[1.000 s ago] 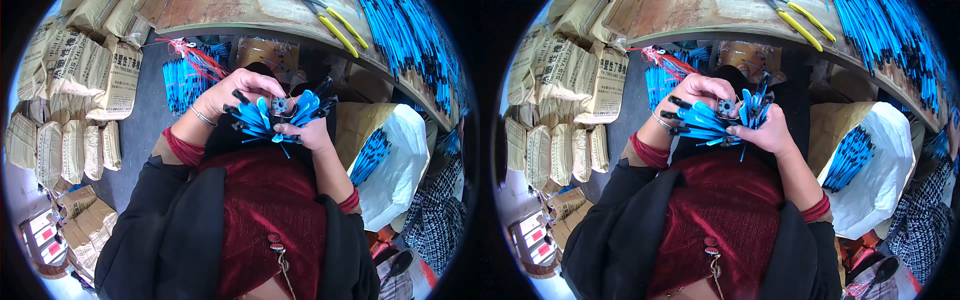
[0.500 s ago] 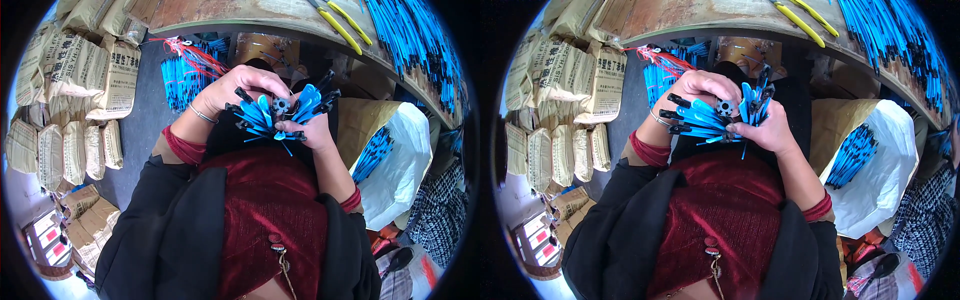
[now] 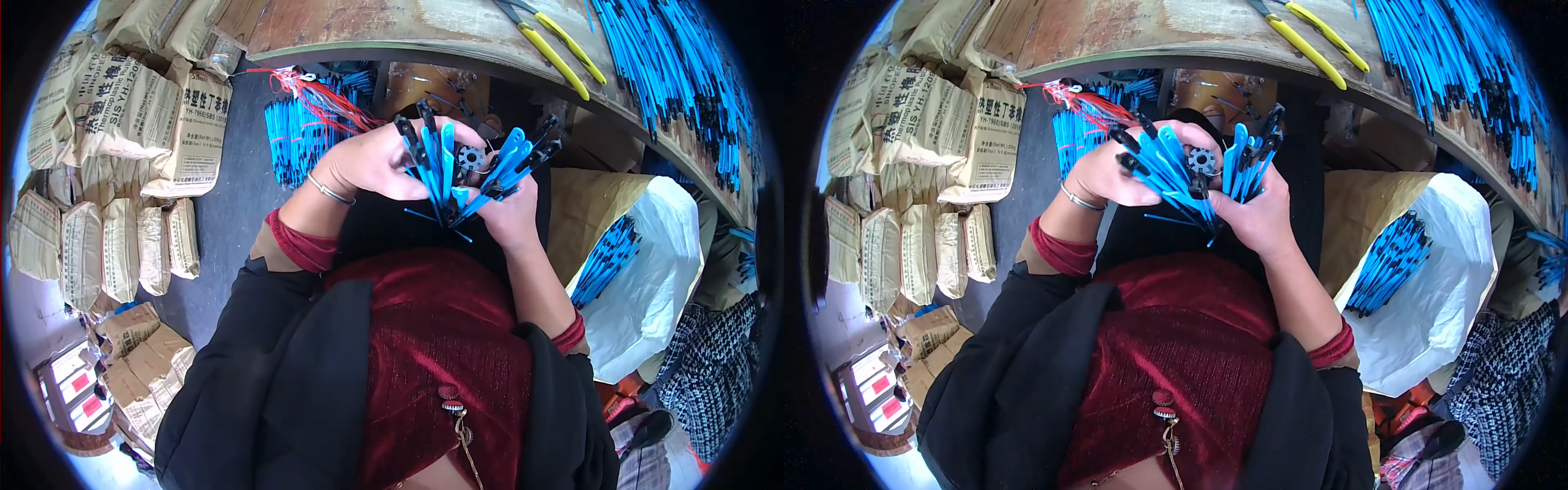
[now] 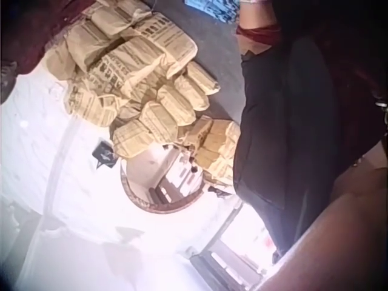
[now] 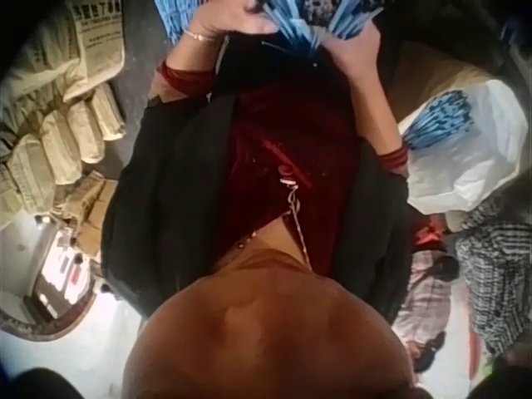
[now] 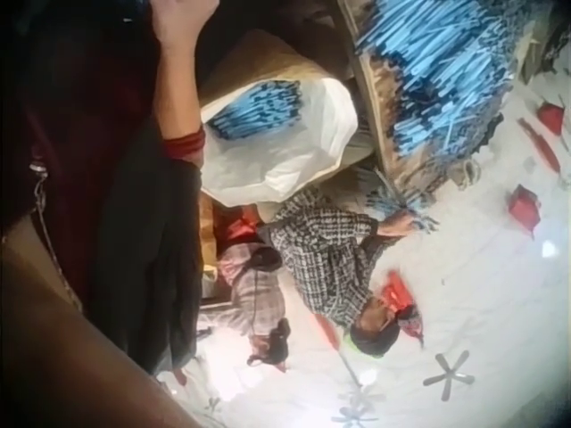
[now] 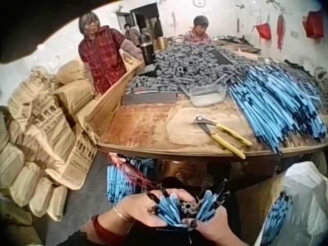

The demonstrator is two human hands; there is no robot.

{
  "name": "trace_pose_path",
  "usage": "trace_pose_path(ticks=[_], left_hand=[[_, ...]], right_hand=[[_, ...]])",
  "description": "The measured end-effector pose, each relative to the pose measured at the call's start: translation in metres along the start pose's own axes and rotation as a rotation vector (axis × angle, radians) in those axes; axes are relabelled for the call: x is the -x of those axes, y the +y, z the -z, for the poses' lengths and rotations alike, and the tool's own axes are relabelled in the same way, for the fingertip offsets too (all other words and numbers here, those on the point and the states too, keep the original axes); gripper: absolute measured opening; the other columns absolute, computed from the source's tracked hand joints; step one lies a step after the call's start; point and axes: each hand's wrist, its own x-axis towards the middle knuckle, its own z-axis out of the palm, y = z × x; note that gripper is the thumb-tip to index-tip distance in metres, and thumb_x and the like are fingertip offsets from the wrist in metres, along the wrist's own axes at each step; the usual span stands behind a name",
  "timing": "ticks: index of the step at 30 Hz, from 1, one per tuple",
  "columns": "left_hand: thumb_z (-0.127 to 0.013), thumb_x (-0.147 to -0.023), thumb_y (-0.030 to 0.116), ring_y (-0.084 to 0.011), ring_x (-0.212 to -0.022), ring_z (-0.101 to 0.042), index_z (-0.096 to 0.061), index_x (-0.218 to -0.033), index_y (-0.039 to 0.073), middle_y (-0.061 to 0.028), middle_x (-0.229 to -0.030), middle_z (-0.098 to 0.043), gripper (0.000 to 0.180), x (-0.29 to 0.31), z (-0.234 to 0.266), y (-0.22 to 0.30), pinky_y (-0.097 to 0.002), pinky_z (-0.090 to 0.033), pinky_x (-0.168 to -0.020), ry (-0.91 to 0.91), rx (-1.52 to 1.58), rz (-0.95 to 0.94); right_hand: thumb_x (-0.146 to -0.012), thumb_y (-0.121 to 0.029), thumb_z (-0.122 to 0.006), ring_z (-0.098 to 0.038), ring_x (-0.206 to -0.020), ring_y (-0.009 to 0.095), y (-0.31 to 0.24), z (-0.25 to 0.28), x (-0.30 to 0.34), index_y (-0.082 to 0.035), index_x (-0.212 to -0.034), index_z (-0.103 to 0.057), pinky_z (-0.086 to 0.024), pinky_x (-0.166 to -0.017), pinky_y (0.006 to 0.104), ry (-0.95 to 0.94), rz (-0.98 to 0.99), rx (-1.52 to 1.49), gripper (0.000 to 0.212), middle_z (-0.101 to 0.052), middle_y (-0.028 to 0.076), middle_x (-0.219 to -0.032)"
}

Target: The person assembles blue wires into circular connectors by hand at a factory workbench.

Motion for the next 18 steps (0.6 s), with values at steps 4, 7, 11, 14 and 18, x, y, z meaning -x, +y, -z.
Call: trace_pose_path(ticks=[4,7,11,14,18], left_hand=[[-0.071,-0.071,0.011,-0.0194,-0.092,-0.058,-0.059,-0.101,-0.002,-0.0094,-0.095,-0.060,0.034,-0.001,-0.009,-0.004,-0.0314,-0.045,-0.084,0.155,-0.162,0.042],[-0.073,-0.070,0.011,-0.0214,-0.089,-0.057,-0.058,-0.100,-0.001,-0.0114,-0.097,-0.057,0.036,-0.001,-0.012,-0.009,-0.0340,-0.046,-0.081,0.217,-0.211,0.107],[-0.074,-0.067,0.006,-0.0194,-0.087,-0.057,-0.062,-0.092,-0.001,-0.0091,-0.088,-0.058,0.029,-0.001,-0.013,-0.013,-0.0322,-0.046,-0.077,0.212,-0.274,-0.132],[-0.075,-0.065,0.006,-0.0175,-0.080,-0.057,-0.065,-0.085,0.000,-0.0083,-0.082,-0.058,0.024,-0.003,-0.015,-0.005,-0.0296,-0.045,-0.070,0.181,-0.246,-0.016],[-0.076,-0.063,0.007,-0.0167,-0.072,-0.054,-0.067,-0.086,0.001,-0.0069,-0.078,-0.058,0.026,-0.010,-0.017,0.001,-0.0288,-0.043,-0.063,0.104,-0.318,0.014]], right_hand=[[-0.061,-0.015,-0.082,-0.055,-0.072,0.009,0.005,0.002,0.000,-0.005,-0.088,-0.054,-0.045,-0.066,0.0237,0.000,-0.044,0.039,0.040,-0.057,-0.001,-0.075],[-0.062,-0.014,-0.081,-0.056,-0.073,0.011,0.002,0.000,0.001,-0.004,-0.088,-0.054,-0.046,-0.067,0.0246,-0.010,-0.057,0.057,0.038,-0.058,0.001,-0.075],[-0.064,-0.011,-0.077,-0.058,-0.075,0.012,-0.007,0.019,0.000,-0.002,-0.094,-0.057,-0.047,-0.070,0.0259,-0.304,-0.002,-0.090,0.038,-0.061,0.005,-0.080],[-0.068,-0.011,-0.075,-0.060,-0.073,0.013,-0.027,0.037,-0.009,0.000,-0.095,-0.061,-0.048,-0.069,0.0277,-0.428,-0.223,-0.336,0.032,-0.064,0.006,-0.082],[-0.072,-0.011,-0.072,-0.061,-0.071,0.013,-0.038,0.052,-0.034,0.001,-0.092,-0.065,-0.049,-0.067,0.0268,-0.662,-0.372,-0.309,0.025,-0.066,0.007,-0.080]])
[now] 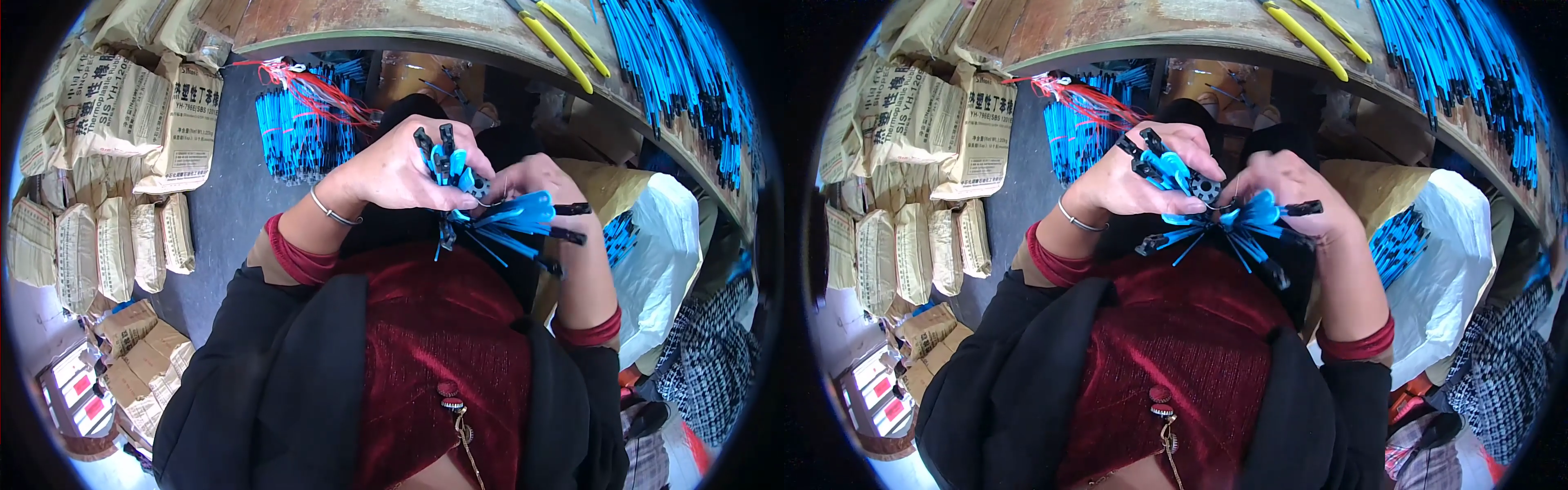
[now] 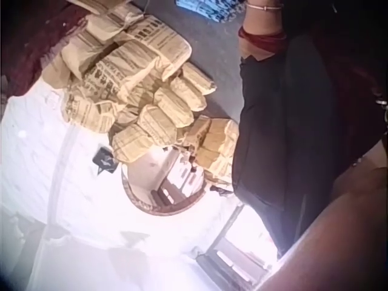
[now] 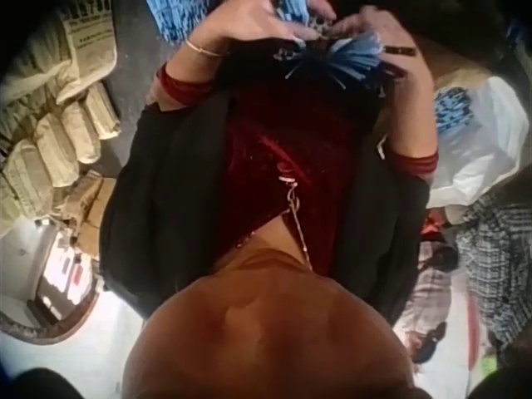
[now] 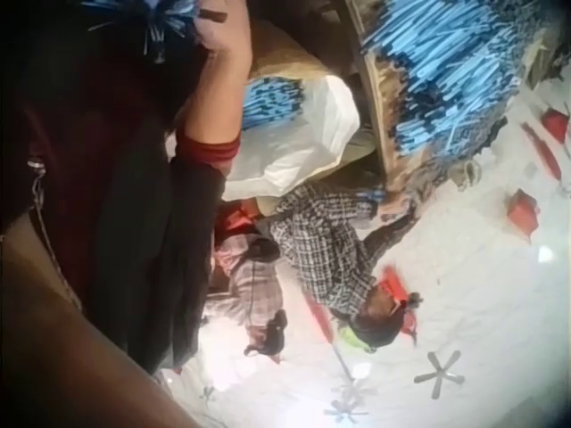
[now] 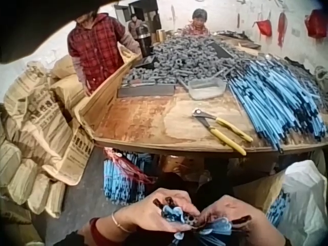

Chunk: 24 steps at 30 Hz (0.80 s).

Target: The person assembles blue wires into circular connectors by hand at a factory workbench.

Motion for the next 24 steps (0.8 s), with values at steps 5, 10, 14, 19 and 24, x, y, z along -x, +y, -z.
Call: trace_pose_path(ticks=[5,10,14,19,24], left_hand=[[-0.076,-0.062,0.008,-0.0166,-0.067,-0.053,-0.067,-0.086,0.002,-0.0058,-0.073,-0.057,0.027,-0.001,-0.001,-0.001,-0.0286,-0.041,-0.059,0.045,0.029,0.045],[-0.076,-0.062,0.008,-0.0159,-0.066,-0.053,-0.067,-0.086,0.002,-0.0054,-0.070,-0.056,0.027,-0.002,-0.004,-0.006,-0.0284,-0.041,-0.057,0.097,-0.020,0.007],[-0.077,-0.063,0.007,-0.0152,-0.065,-0.053,-0.067,-0.087,0.002,-0.0053,-0.070,-0.057,0.026,-0.004,-0.006,-0.005,-0.0277,-0.041,-0.057,0.094,-0.045,0.000],[-0.077,-0.063,0.006,-0.0149,-0.064,-0.054,-0.067,-0.087,0.002,-0.0053,-0.072,-0.058,0.026,-0.006,-0.012,-0.003,-0.0263,-0.043,-0.058,0.125,-0.148,0.002],[-0.076,-0.064,0.004,-0.0149,-0.067,-0.056,-0.068,-0.090,0.002,-0.0053,-0.073,-0.058,0.028,-0.007,-0.015,-0.002,-0.0259,-0.044,-0.061,0.156,-0.117,0.031]], right_hand=[[-0.072,-0.011,-0.074,-0.060,-0.068,0.011,-0.032,-0.003,-0.010,0.001,-0.084,-0.066,-0.047,-0.065,0.0239,-0.200,-0.205,0.477,0.019,-0.065,0.005,-0.072],[-0.068,-0.008,-0.076,-0.057,-0.066,0.007,-0.017,-0.006,-0.002,0.000,-0.080,-0.065,-0.046,-0.061,0.0215,0.003,-0.027,0.489,0.018,-0.064,0.003,-0.070],[-0.063,-0.004,-0.079,-0.054,-0.062,0.004,-0.008,-0.009,0.003,-0.002,-0.074,-0.061,-0.043,-0.057,0.0197,0.258,-0.015,0.364,0.021,-0.060,0.000,-0.067],[-0.058,-0.003,-0.081,-0.051,-0.060,0.002,-0.005,-0.010,0.004,-0.004,-0.070,-0.056,-0.041,-0.053,0.0192,0.307,0.002,0.375,0.027,-0.056,-0.003,-0.065],[-0.055,-0.004,-0.082,-0.050,-0.060,0.003,0.002,-0.012,0.002,-0.004,-0.073,-0.055,-0.040,-0.052,0.0194,0.418,0.064,0.362,0.033,-0.055,-0.003,-0.067]])
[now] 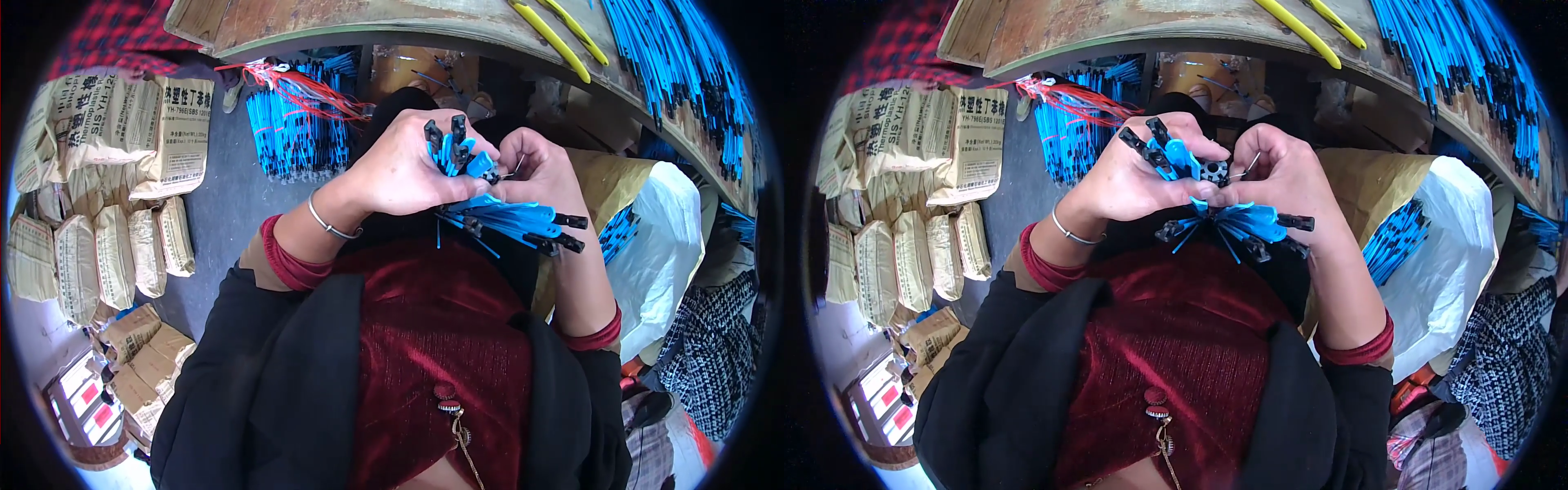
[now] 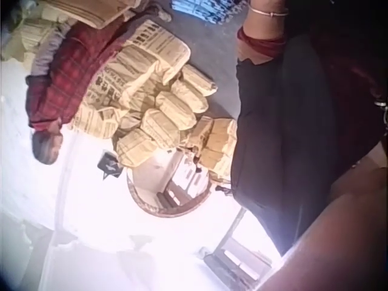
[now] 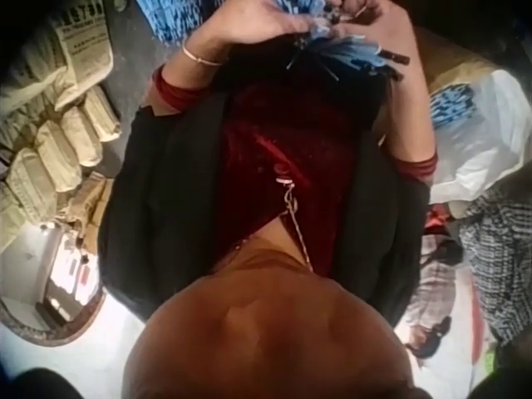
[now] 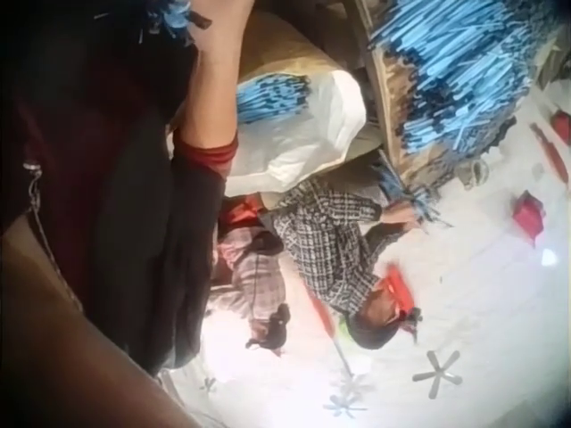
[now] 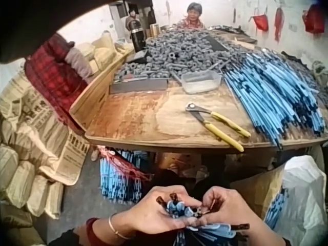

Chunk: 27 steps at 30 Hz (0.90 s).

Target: The person assembles blue wires into circular connectors by hand at a factory workbench.

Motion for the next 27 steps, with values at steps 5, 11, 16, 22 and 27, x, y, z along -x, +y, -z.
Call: trace_pose_path(ticks=[5,11,16,22,27], left_hand=[[-0.076,-0.064,0.004,-0.0136,-0.071,-0.058,-0.065,-0.098,0.001,-0.0056,-0.077,-0.061,0.035,-0.001,0.004,0.002,-0.0256,-0.046,-0.064,-0.124,0.009,-0.015],[-0.077,-0.063,0.000,-0.0130,-0.079,-0.060,-0.061,-0.108,0.001,-0.0061,-0.086,-0.064,0.048,0.006,0.008,0.000,-0.0262,-0.049,-0.072,-0.020,0.152,0.203],[-0.071,-0.067,0.002,-0.0120,-0.076,-0.062,-0.063,-0.097,0.000,-0.0066,-0.083,-0.066,0.031,0.002,0.009,0.011,-0.0252,-0.048,-0.074,-0.025,0.230,0.176],[-0.072,-0.067,0.004,-0.0127,-0.073,-0.062,-0.063,-0.095,0.001,-0.0063,-0.079,-0.066,0.029,0.007,0.005,0.006,-0.0255,-0.049,-0.070,-0.028,0.199,0.169],[-0.075,-0.065,0.000,-0.0152,-0.076,-0.063,-0.063,-0.095,0.000,-0.0079,-0.082,-0.066,0.032,0.009,0.004,0.002,-0.0267,-0.050,-0.071,-0.050,0.126,0.071]], right_hand=[[-0.054,-0.007,-0.083,-0.048,-0.059,0.003,0.005,0.005,-0.008,-0.005,-0.078,-0.055,-0.039,-0.052,0.0192,-0.088,0.047,0.040,0.037,-0.054,-0.002,-0.069],[-0.056,-0.010,-0.084,-0.045,-0.057,0.003,0.011,0.005,-0.014,-0.004,-0.074,-0.056,-0.037,-0.051,0.0193,-0.095,0.065,0.105,0.033,-0.052,-0.003,-0.063],[-0.060,-0.010,-0.083,-0.044,-0.055,0.003,0.003,0.004,-0.013,-0.003,-0.069,-0.056,-0.038,-0.051,0.0203,-0.225,-0.041,0.041,0.029,-0.051,-0.003,-0.056],[-0.061,-0.008,-0.081,-0.047,-0.055,0.004,0.005,0.010,-0.016,-0.001,-0.065,-0.059,-0.038,-0.051,0.0213,-0.309,0.083,0.022,0.023,-0.054,-0.003,-0.057],[-0.058,-0.007,-0.082,-0.050,-0.056,0.004,-0.001,0.012,-0.018,-0.001,-0.063,-0.061,-0.039,-0.051,0.0215,-0.346,0.058,0.059,0.022,-0.057,-0.001,-0.058]])
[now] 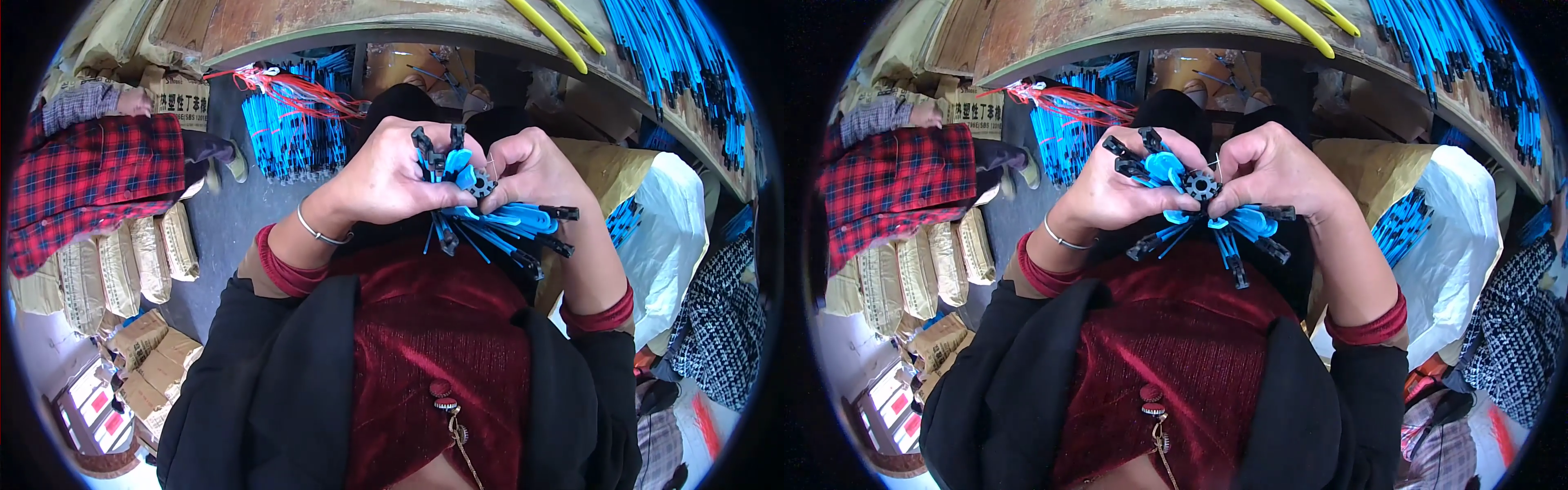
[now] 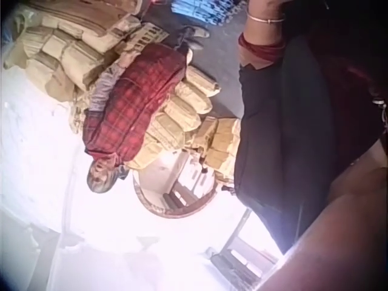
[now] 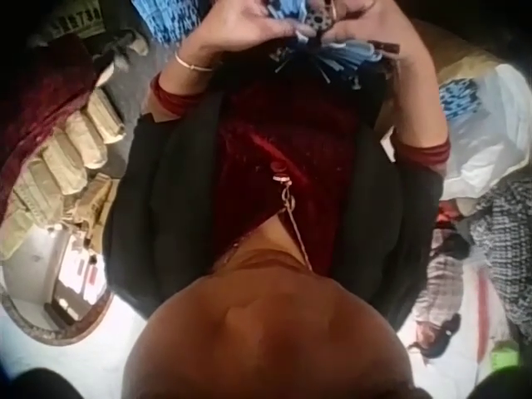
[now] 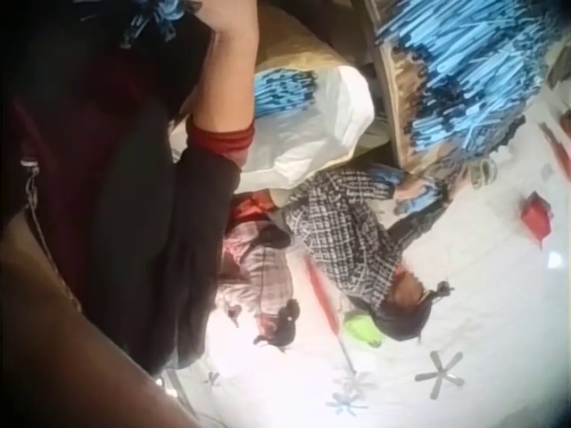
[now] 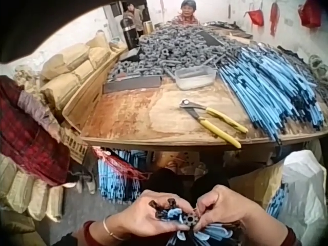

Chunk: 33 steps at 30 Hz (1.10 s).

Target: The person assembles blue wires into circular connectors by hand at a factory workbench.

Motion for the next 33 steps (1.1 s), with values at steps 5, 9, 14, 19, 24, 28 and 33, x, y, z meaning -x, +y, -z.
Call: trace_pose_path(ticks=[5,9,14,19,24,28,33], left_hand=[[-0.076,-0.064,-0.003,-0.0161,-0.077,-0.064,-0.066,-0.091,0.000,-0.0090,-0.082,-0.066,0.030,-0.001,0.001,0.003,-0.0262,-0.050,-0.070,-0.097,-0.036,-0.001],[-0.077,-0.062,-0.001,-0.0160,-0.072,-0.064,-0.067,-0.090,0.000,-0.0085,-0.078,-0.066,0.030,-0.009,-0.001,0.008,-0.0254,-0.050,-0.068,-0.180,-0.060,-0.131],[-0.078,-0.060,0.004,-0.0190,-0.080,-0.062,-0.067,-0.096,0.001,-0.0111,-0.088,-0.065,0.037,-0.016,0.009,0.007,-0.0281,-0.049,-0.073,-0.201,0.016,0.104],[-0.079,-0.059,0.014,-0.0236,-0.096,-0.056,-0.066,-0.101,0.001,-0.0133,-0.105,-0.058,0.046,-0.029,0.025,0.007,-0.0324,-0.044,-0.084,-0.166,-0.510,-0.344],[-0.079,-0.059,0.018,-0.0240,-0.100,-0.053,-0.062,-0.109,0.001,-0.0123,-0.108,-0.055,0.055,-0.028,0.027,0.014,-0.0333,-0.041,-0.088,-0.132,-0.555,-0.332],[-0.075,-0.068,0.017,-0.0231,-0.094,-0.055,-0.058,-0.113,0.004,-0.0109,-0.103,-0.055,0.050,0.009,0.024,0.002,-0.0310,-0.044,-0.082,0.065,-0.124,-0.096],[-0.069,-0.076,0.015,-0.0222,-0.093,-0.056,-0.056,-0.114,0.003,-0.0108,-0.101,-0.056,0.042,0.032,0.005,0.002,-0.0286,-0.044,-0.079,0.102,-0.210,0.116]], right_hand=[[-0.054,-0.008,-0.083,-0.051,-0.055,0.005,-0.008,0.004,-0.009,-0.001,-0.060,-0.060,-0.040,-0.051,0.0220,-0.130,-0.086,0.069,0.025,-0.058,0.000,-0.057],[-0.052,-0.008,-0.084,-0.051,-0.056,0.006,-0.006,0.007,-0.015,-0.001,-0.063,-0.061,-0.042,-0.052,0.0225,-0.270,-0.083,0.153,0.026,-0.059,0.000,-0.058],[-0.052,-0.007,-0.082,-0.056,-0.067,0.009,-0.006,0.008,-0.014,0.000,-0.088,-0.062,-0.046,-0.062,0.0251,-0.198,-0.097,0.142,0.042,-0.063,0.004,-0.075],[-0.055,-0.005,-0.080,-0.058,-0.084,0.014,-0.022,-0.009,-0.011,-0.001,-0.112,-0.052,-0.047,-0.076,0.0283,-0.109,0.060,0.056,0.063,-0.062,0.008,-0.092],[-0.057,-0.001,-0.076,-0.053,-0.100,0.015,-0.019,-0.011,-0.004,-0.004,-0.118,-0.049,-0.039,-0.094,0.0300,-0.089,0.100,0.366,0.067,-0.055,0.006,-0.107],[-0.061,-0.005,-0.077,-0.056,-0.097,0.018,0.007,-0.019,-0.002,-0.002,-0.114,-0.050,-0.042,-0.090,0.0314,0.110,0.120,0.209,0.060,-0.059,0.008,-0.102],[-0.062,-0.010,-0.078,-0.062,-0.090,0.024,0.000,-0.043,-0.001,-0.001,-0.106,-0.051,-0.047,-0.082,0.0334,0.443,0.064,0.254,0.053,-0.063,0.013,-0.095]])
